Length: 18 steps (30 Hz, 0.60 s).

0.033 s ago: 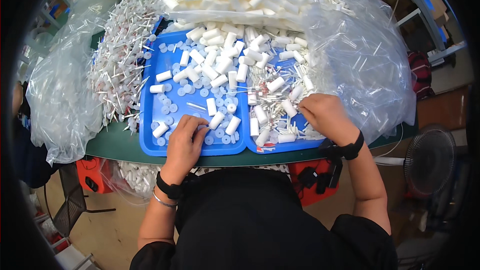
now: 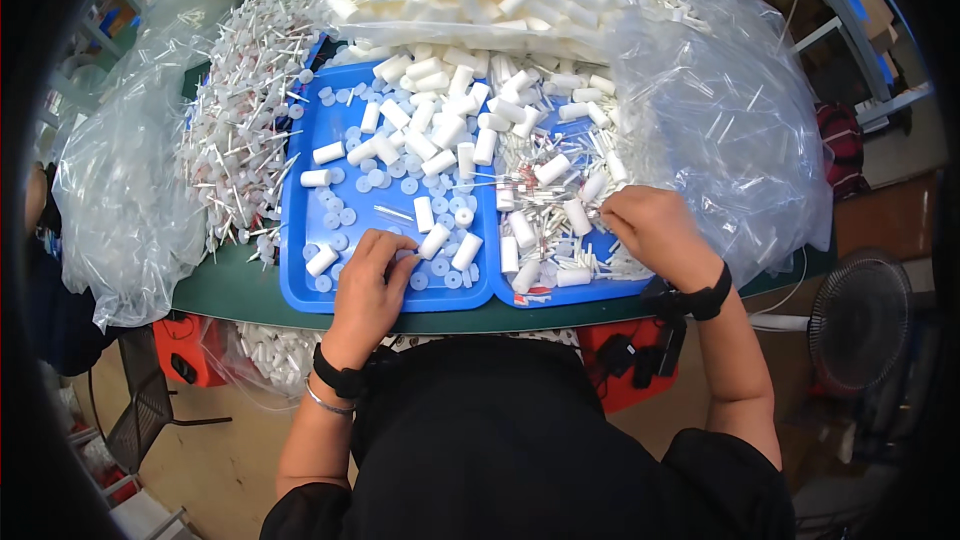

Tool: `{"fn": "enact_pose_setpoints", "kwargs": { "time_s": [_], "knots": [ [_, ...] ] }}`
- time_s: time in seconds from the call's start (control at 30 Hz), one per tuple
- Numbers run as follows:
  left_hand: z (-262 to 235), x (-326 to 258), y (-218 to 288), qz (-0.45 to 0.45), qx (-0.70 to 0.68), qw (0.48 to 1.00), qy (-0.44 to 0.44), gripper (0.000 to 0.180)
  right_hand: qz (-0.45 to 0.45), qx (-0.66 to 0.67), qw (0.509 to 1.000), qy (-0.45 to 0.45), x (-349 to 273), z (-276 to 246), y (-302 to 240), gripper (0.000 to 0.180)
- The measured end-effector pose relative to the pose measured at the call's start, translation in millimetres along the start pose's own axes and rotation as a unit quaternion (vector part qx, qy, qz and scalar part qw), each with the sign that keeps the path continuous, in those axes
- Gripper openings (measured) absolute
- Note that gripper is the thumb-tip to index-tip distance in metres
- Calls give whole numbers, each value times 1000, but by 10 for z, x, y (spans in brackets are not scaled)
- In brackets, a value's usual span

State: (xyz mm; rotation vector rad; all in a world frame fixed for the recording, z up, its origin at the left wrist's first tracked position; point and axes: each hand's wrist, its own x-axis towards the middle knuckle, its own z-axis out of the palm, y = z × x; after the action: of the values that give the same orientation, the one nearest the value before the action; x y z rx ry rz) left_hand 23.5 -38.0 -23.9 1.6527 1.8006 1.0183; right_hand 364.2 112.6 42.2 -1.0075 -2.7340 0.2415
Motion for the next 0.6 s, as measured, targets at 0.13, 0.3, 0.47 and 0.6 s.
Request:
{"fn": "enact_pose_setpoints", "kwargs": {
  "time_s": [0.13, 0.3, 0.47, 0.6],
  "knots": [
    [15, 11, -71, -40, -73, 996, 23, 23, 24, 58, 997, 35, 26, -247, -94, 7],
    [2, 1, -132, -83, -120, 988, 53, 20, 128, 171, 977, 20, 6, -376, -306, 8],
    [-39, -1, 52, -126, -239, 963, 10, 19, 187, 322, 926, 64, -37, -156, -422, 11],
    [47, 24, 467, -130, -387, 907, -106, 23, 198, 331, 919, 81, 3, -27, -676, 9]
  ]
}}
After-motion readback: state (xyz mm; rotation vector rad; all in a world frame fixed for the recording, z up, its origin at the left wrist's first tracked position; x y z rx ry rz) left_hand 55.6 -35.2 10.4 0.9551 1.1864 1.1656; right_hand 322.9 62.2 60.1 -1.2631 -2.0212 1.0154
